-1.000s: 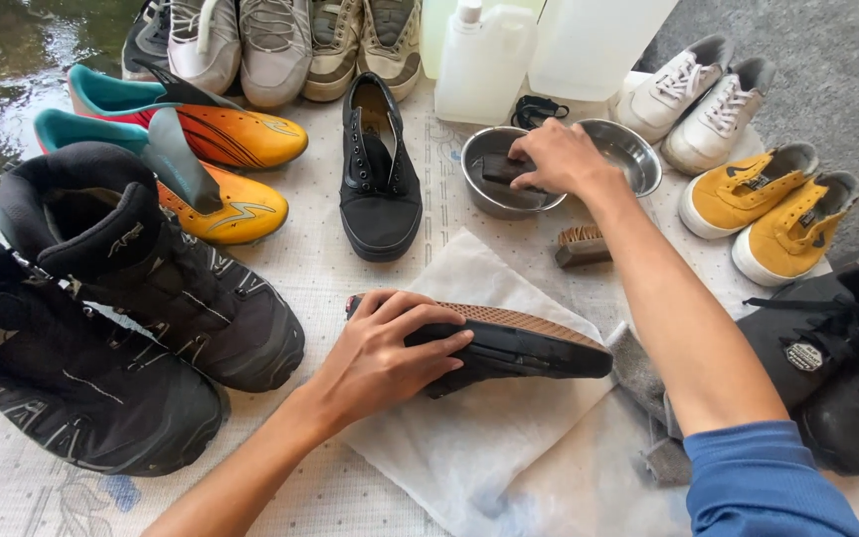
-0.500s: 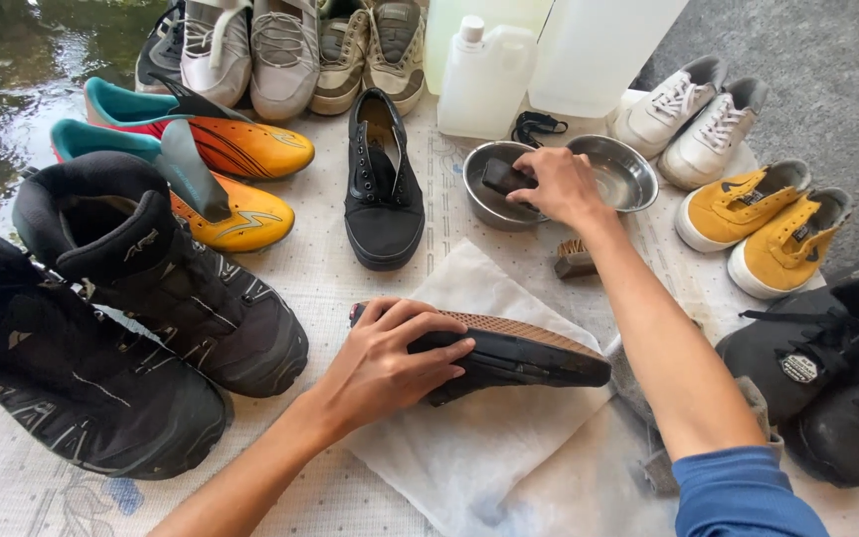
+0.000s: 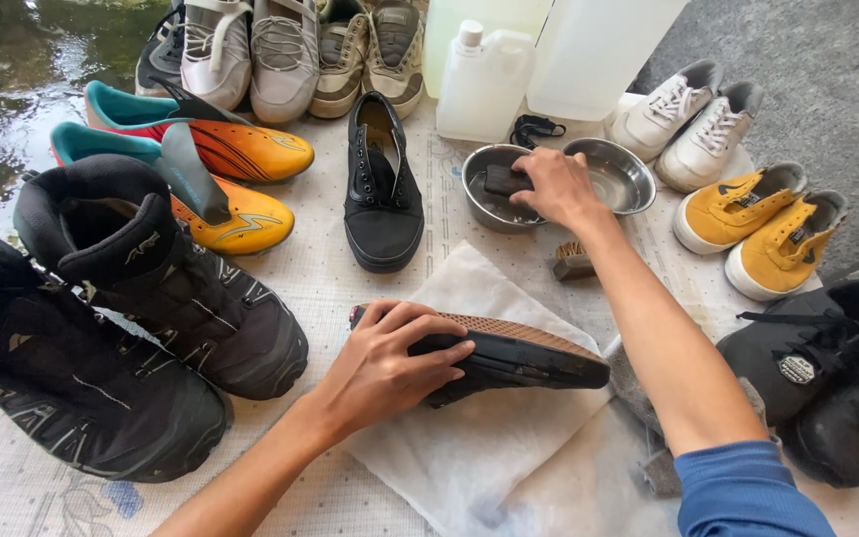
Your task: The person scrubs a black shoe with a brush and a cleaning solution, then wipes it with a cloth. They also clean the sole of the shoe using a sponge and water from a metal bowl.
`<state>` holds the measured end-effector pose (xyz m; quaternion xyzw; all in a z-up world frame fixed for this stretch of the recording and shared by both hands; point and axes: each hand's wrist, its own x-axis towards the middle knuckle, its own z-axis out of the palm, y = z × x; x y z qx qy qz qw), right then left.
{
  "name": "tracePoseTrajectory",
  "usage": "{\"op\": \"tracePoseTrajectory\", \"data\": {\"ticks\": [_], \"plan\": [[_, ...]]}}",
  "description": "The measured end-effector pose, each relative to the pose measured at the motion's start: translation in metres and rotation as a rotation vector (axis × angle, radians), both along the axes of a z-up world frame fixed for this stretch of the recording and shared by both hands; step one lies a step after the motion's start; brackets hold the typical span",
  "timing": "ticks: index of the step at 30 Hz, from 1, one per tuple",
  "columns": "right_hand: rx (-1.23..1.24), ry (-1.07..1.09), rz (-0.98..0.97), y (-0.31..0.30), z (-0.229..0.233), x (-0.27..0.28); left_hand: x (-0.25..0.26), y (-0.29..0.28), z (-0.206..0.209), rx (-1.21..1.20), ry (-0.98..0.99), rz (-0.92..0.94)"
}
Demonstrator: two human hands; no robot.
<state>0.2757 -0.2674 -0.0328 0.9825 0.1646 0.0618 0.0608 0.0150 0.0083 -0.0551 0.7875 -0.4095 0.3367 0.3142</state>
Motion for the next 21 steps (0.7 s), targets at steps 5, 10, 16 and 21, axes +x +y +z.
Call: {"op": "tracePoseTrajectory", "data": {"ticks": [5, 10, 16, 21], "plan": [[0.114, -0.064, 0.017, -0.008, 0.011, 0.001, 0.0, 0.0, 0.0, 0.007, 0.017, -0.008], [0.627, 0.001, 0.04, -0.011, 0.021, -0.004, 0.0, -0.001, -0.001, 0.0, 0.005, 0.019], [0.694, -0.073, 0.149, -0.017, 0.025, -0.005, 0.001, -0.001, -0.002, 0.001, -0.005, 0.016], [0.64, -0.168, 0.202, -0.015, 0.028, -0.017, -0.001, -0.002, 0.002, -0.011, -0.031, 0.032]]}}
